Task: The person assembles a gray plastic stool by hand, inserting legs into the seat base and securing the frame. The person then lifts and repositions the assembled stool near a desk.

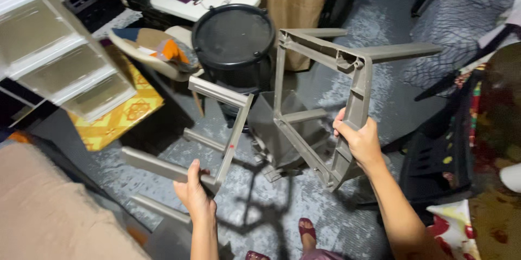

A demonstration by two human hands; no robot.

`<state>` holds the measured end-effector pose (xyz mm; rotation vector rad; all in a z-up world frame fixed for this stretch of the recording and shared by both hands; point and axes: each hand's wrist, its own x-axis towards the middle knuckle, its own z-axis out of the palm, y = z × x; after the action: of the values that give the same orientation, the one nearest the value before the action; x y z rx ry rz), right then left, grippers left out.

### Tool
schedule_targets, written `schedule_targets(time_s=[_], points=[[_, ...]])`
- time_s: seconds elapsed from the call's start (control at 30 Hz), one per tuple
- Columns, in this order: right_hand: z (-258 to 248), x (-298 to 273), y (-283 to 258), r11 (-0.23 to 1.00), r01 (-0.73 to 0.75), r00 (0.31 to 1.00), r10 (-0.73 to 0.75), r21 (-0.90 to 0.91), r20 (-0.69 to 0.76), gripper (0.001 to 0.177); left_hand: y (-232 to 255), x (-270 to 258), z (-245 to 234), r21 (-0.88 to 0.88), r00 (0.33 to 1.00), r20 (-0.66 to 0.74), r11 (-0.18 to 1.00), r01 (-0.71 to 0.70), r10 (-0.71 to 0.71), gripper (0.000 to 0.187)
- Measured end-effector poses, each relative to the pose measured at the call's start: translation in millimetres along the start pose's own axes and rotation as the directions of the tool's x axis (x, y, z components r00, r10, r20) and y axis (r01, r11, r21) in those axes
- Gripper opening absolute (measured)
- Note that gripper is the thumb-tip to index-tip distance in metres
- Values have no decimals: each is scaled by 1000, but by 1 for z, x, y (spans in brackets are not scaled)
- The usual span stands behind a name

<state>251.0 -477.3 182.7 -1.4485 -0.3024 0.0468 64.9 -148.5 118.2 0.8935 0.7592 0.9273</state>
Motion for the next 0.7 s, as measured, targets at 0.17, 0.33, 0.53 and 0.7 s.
schedule_targets(time_s=[0.17, 0.33, 0.53, 0.7], points=[[-38, 11, -6, 1000, -12, 1000, 12, -25, 6, 9, -9, -43, 60, 31, 990, 95, 993, -112, 108, 36], [-62, 18, -5, 1000, -13, 1000, 13, -9, 17, 9, -15, -70, 87, 93, 992, 84, 991, -97, 89, 46], [-82, 27, 6, 999, -38, 999, 38, 18, -3, 12, -11, -75, 102, 185, 968, 213, 967, -173, 132, 50], [-99, 26, 8, 998, -26, 1000, 25, 53, 8, 10, -13, -91, 119, 160, 927, 365, 975, -156, 88, 55]])
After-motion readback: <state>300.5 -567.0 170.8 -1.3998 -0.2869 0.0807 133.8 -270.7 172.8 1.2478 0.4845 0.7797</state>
